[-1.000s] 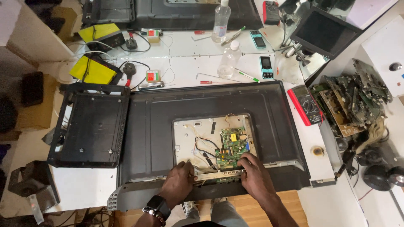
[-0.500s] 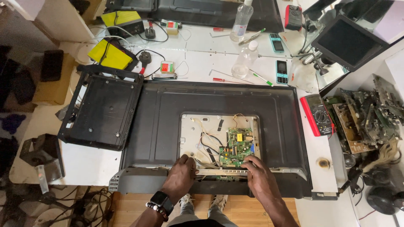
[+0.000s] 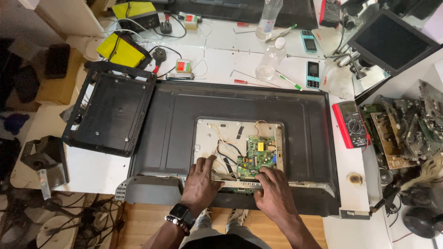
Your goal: Reconnecting internal wire harnesses to a circuit board and installing a metal cover/bracket inside a television.
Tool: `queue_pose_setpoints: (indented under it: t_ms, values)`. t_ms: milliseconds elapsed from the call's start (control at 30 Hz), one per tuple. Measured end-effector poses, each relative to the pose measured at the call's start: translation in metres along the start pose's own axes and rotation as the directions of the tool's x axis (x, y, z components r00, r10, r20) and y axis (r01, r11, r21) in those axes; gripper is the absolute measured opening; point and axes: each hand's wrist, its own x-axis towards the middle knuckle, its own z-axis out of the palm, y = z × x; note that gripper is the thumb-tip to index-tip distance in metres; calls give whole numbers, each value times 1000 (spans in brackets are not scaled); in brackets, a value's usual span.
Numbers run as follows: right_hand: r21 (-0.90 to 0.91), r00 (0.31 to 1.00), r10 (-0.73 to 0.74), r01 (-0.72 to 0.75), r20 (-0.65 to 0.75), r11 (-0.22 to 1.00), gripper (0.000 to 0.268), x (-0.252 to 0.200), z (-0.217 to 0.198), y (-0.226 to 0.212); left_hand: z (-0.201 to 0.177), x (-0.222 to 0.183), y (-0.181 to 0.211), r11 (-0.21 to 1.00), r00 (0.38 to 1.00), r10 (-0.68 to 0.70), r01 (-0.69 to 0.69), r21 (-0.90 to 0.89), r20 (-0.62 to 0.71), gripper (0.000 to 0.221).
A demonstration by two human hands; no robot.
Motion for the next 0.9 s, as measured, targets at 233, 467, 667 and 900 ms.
queue_pose_setpoints:
  t_ms: [233,467,667,900]
  values:
    - [-95,994,-57,48,-97,994,32,5,6,-3,32,3,-6,906,925,358,-311,288,-128,33]
    - [-60,994,-55,49,-94,997,36,6,18,9,44,9,-5,884,904,406,-352,307,-131,35]
    - [-39,995,-69,67,-74,997,29,7,20,12,42,9,4,897,921,378,-341,280,-92,40]
    - [54,992,-102,106,-75,993,34,7,15,15,53,9,-4,927,934,327,-288,239,-146,41]
